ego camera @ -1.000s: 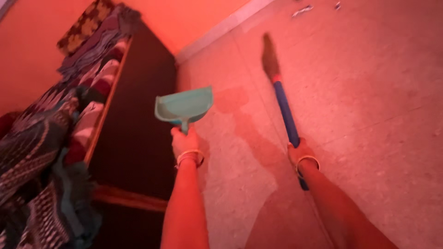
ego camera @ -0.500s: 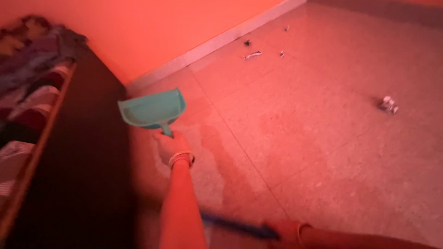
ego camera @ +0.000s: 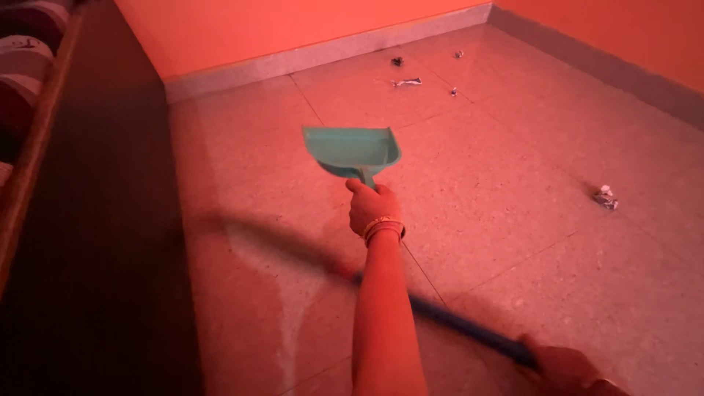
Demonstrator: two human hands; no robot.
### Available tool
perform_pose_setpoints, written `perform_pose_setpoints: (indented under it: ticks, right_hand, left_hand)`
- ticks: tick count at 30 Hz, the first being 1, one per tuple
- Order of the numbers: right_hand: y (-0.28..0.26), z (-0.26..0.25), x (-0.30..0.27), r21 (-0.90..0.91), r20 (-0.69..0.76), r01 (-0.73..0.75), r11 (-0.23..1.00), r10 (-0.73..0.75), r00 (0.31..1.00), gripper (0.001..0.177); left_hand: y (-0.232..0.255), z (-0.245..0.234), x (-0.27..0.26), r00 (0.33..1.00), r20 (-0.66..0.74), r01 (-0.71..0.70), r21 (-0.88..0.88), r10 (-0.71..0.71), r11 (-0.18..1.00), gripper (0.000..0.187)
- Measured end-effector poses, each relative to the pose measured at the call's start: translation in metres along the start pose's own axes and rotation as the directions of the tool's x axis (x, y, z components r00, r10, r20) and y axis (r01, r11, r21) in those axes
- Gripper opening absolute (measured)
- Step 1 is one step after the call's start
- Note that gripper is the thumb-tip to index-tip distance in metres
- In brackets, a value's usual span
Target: The person sweeps small pieces of debris on a tiled floor using a broom and dustpan. They gather the debris into a pile and sweep it into the dustpan.
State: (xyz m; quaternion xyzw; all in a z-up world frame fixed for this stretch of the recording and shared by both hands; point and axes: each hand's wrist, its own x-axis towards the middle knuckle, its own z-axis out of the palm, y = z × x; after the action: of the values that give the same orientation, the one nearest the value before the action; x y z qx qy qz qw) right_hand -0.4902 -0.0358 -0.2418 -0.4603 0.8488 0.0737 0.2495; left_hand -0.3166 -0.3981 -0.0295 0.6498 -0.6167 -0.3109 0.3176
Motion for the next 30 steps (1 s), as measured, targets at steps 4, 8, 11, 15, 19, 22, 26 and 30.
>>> perform_pose_setpoints:
  ticks: [4,8,11,15,19,22,26,30]
  right_hand:
    - [0.057,0.014,-0.002,0.143,-0.067,-0.318,0.937,0.330,0.942,0.055]
    - [0.055,-0.031,0.017,0.318,-0.160,-0.365,0.875,0.429,0.889,0.062]
    - [0.011,-0.068,0.028,0.456,-0.189,-0.279,0.845,0.398,0.898,0.057]
    - [-0.083,-0.077,0.002,0.478,-0.138,-0.113,0.871,0.201,0.970,0.051]
    - [-0.172,-0.083,-0.039,0.186,-0.073,0.298,0.936,-0.289,0.954,0.051]
    - [-0.214,-0.101,-0.063,-0.125,0.104,0.406,0.905,-0.395,0.913,0.049]
    - [-0.225,-0.148,-0.057,-0.268,0.078,0.510,0.817,-0.509,0.857,0.051]
    - [-0.194,-0.201,-0.037,-0.380,-0.013,0.355,0.854,-0.388,0.921,0.048]
  left_hand:
    - [-0.019,-0.020,0.015,0.979,0.000,-0.203,0.073,0.203,0.977,0.041]
    - [-0.037,-0.060,0.042,0.974,-0.070,-0.200,0.191,0.216,0.961,0.044]
    - [-0.053,-0.092,0.048,0.949,-0.181,-0.225,0.182,0.258,0.957,0.043]
    - [-0.066,-0.127,0.048,0.962,-0.183,-0.168,0.190,0.204,0.967,0.036]
    - [-0.071,-0.162,0.043,0.926,-0.271,-0.221,0.176,0.263,0.959,0.037]
    - [-0.063,-0.183,0.037,0.933,-0.255,-0.218,0.158,0.253,0.963,0.041]
    - [-0.048,-0.188,0.027,0.929,-0.282,-0.211,0.130,0.241,0.969,0.045]
    - [-0.032,-0.184,0.026,0.918,-0.271,-0.256,0.158,0.291,0.954,0.047]
